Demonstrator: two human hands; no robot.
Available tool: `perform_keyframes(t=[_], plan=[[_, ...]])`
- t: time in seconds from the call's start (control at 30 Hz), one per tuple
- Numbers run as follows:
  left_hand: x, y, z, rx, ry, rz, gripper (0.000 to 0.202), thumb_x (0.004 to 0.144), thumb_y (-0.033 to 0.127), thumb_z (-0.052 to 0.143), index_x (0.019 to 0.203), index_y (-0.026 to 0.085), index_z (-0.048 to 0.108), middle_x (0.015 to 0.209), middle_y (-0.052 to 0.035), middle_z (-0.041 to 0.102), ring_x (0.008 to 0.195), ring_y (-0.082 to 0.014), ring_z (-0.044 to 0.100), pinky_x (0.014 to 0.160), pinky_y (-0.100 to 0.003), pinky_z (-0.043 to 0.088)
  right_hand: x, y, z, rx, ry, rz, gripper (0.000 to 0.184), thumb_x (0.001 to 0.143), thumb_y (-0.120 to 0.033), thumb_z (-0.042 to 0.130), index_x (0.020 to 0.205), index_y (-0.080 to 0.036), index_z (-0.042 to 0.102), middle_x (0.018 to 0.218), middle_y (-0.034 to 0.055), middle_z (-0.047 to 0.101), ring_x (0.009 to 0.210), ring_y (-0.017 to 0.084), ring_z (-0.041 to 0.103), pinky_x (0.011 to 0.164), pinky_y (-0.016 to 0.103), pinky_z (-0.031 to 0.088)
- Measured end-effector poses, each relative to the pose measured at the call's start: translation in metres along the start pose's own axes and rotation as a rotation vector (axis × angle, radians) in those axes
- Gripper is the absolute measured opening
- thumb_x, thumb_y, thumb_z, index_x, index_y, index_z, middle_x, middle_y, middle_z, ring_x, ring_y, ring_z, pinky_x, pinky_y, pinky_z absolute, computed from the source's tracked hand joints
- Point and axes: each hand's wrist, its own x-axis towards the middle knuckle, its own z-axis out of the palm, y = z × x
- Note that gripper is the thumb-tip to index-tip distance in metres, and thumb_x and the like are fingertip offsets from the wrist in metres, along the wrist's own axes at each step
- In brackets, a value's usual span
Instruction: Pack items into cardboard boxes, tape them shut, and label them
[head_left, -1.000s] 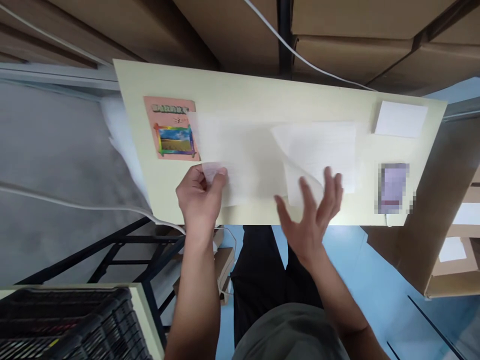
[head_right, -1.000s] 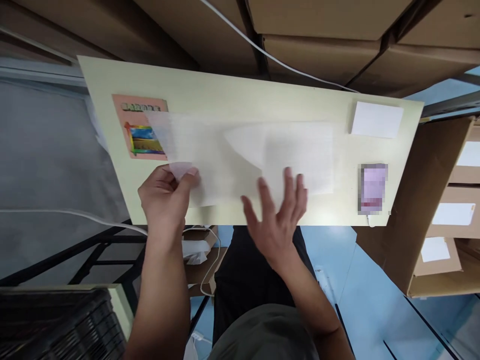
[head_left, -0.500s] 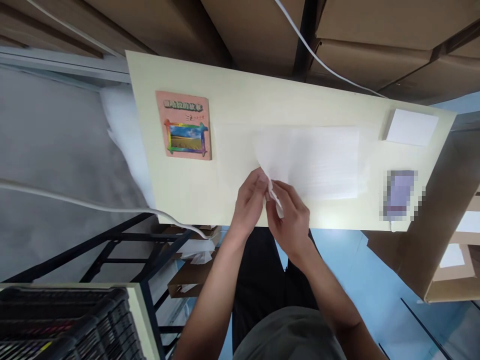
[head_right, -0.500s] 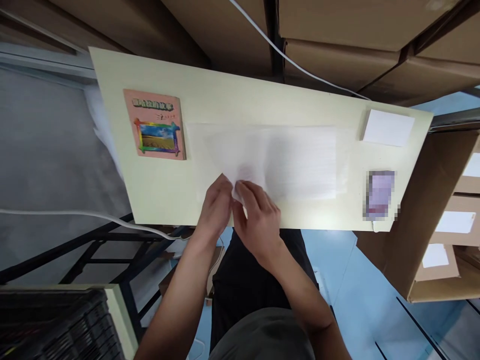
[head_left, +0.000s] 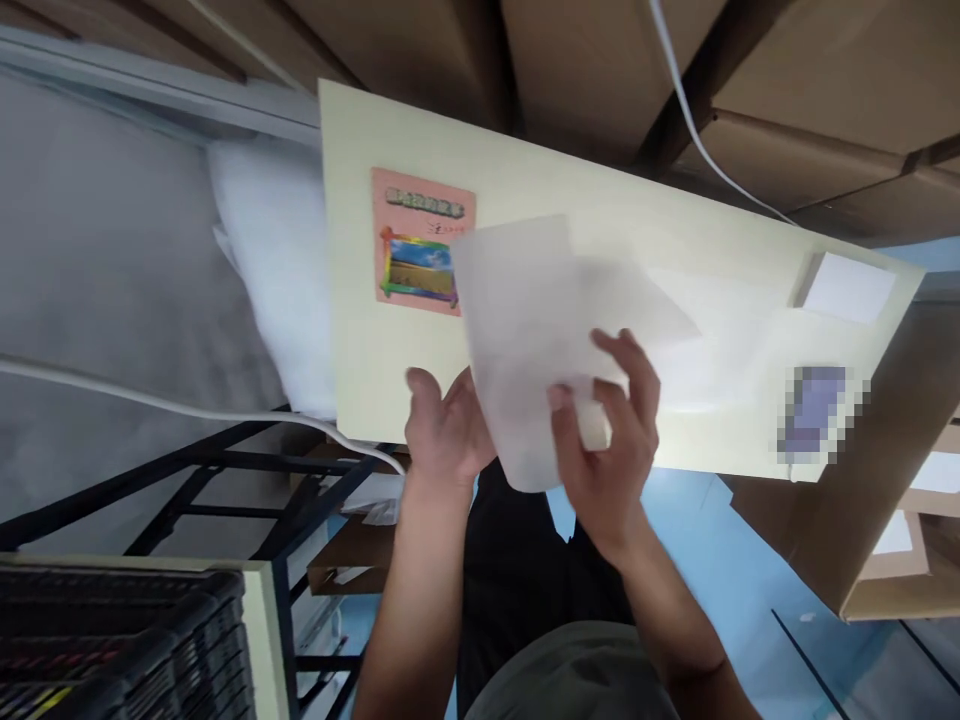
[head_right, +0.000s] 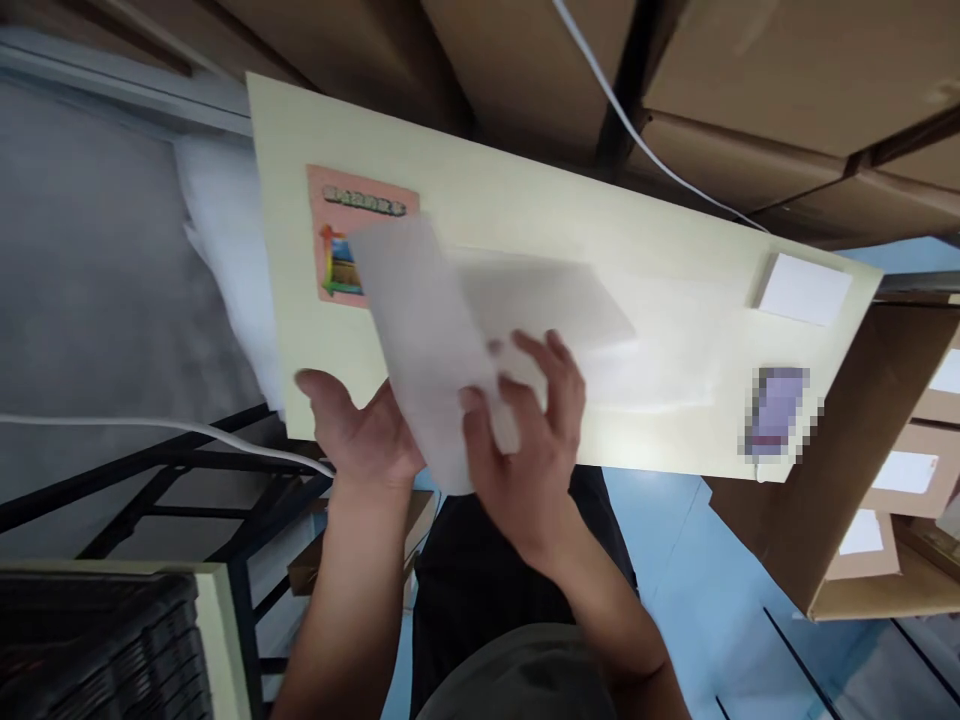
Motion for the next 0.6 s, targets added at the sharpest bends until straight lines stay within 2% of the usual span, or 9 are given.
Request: perform_keyframes(t=[0.07, 0.17, 0.23, 0.3, 0.4, 0.47, 0.6], plan=[[0.002, 0.012, -0.017, -0.052, 0.003, -0.034, 0.073, 0.075, 0.095, 0.081, 0.103, 0.027, 0.079, 0.103, -0.0144, 0.083, 0.137, -0.0488, 0.074, 0.098, -0.058, 0.071, 0.006, 0.003, 0.012, -0.035, 0.025, 0.010, 0.013, 0.109, -0.028, 0.069, 0.121, -0.028, 0.075, 0.165, 0.0120, 0.064, 0.170, 0.041, 0.047, 0.130, 0.074, 0.051], [-0.004, 0.029, -0.050, -0.197, 0.010, -0.119, 0.061, 0.066, 0.074, 0.099, 0.098, 0.027, 0.079, 0.094, -0.0090, 0.081, 0.126, -0.0454, 0.079, 0.095, -0.050, 0.072, 0.007, -0.009, 0.040, -0.030, -0.007, -0.027, 0.013, 0.112, -0.030, 0.064, 0.121, -0.028, 0.073, 0.161, 0.0114, 0.066, 0.165, 0.039, 0.053, 0.128, 0.075, 0.052], [-0.011, 0.041, -0.075, -0.295, 0.086, -0.126, 0.057, 0.063, 0.067, 0.102, 0.093, 0.026, 0.077, 0.093, -0.0075, 0.081, 0.123, -0.0435, 0.080, 0.094, -0.047, 0.071, 0.004, -0.028, 0.065, -0.010, -0.055, -0.065, 0.013, 0.113, -0.031, 0.062, 0.122, -0.029, 0.072, 0.155, 0.0110, 0.070, 0.159, 0.036, 0.061, 0.128, 0.074, 0.052], [-0.018, 0.052, -0.104, -0.351, 0.213, -0.103, 0.053, 0.060, 0.059, 0.105, 0.088, 0.026, 0.075, 0.092, -0.0073, 0.081, 0.121, -0.0433, 0.080, 0.091, -0.046, 0.071, -0.001, -0.052, 0.094, 0.016, -0.123, -0.086, 0.018, 0.114, -0.032, 0.061, 0.129, -0.030, 0.071, 0.152, 0.0110, 0.072, 0.153, 0.034, 0.065, 0.129, 0.074, 0.050], [-0.025, 0.065, -0.154, -0.368, 0.426, -0.073, 0.045, 0.064, 0.049, 0.102, 0.090, 0.026, 0.075, 0.094, -0.0070, 0.081, 0.118, -0.0408, 0.081, 0.087, -0.044, 0.071, -0.010, -0.087, 0.148, 0.055, -0.245, -0.095, 0.032, 0.115, -0.034, 0.059, 0.147, -0.033, 0.065, 0.151, 0.0111, 0.073, 0.149, 0.031, 0.068, 0.133, 0.071, 0.047], [-0.026, 0.069, -0.193, -0.381, 0.545, -0.049, 0.040, 0.070, 0.045, 0.099, 0.094, 0.025, 0.075, 0.097, -0.0067, 0.082, 0.113, -0.0358, 0.082, 0.086, -0.040, 0.069, -0.017, -0.106, 0.191, 0.074, -0.323, -0.106, 0.041, 0.117, -0.036, 0.057, 0.158, -0.033, 0.058, 0.152, 0.0112, 0.072, 0.149, 0.031, 0.067, 0.135, 0.069, 0.045], [-0.016, 0.059, -0.278, -0.413, 0.801, 0.017, 0.027, 0.082, 0.035, 0.091, 0.099, 0.021, 0.076, 0.102, -0.0047, 0.083, 0.089, -0.0209, 0.079, 0.082, -0.031, 0.065, -0.030, -0.129, 0.287, 0.092, -0.456, -0.173, 0.051, 0.118, -0.043, 0.055, 0.168, -0.030, 0.050, 0.158, 0.0141, 0.069, 0.154, 0.032, 0.064, 0.136, 0.067, 0.045]])
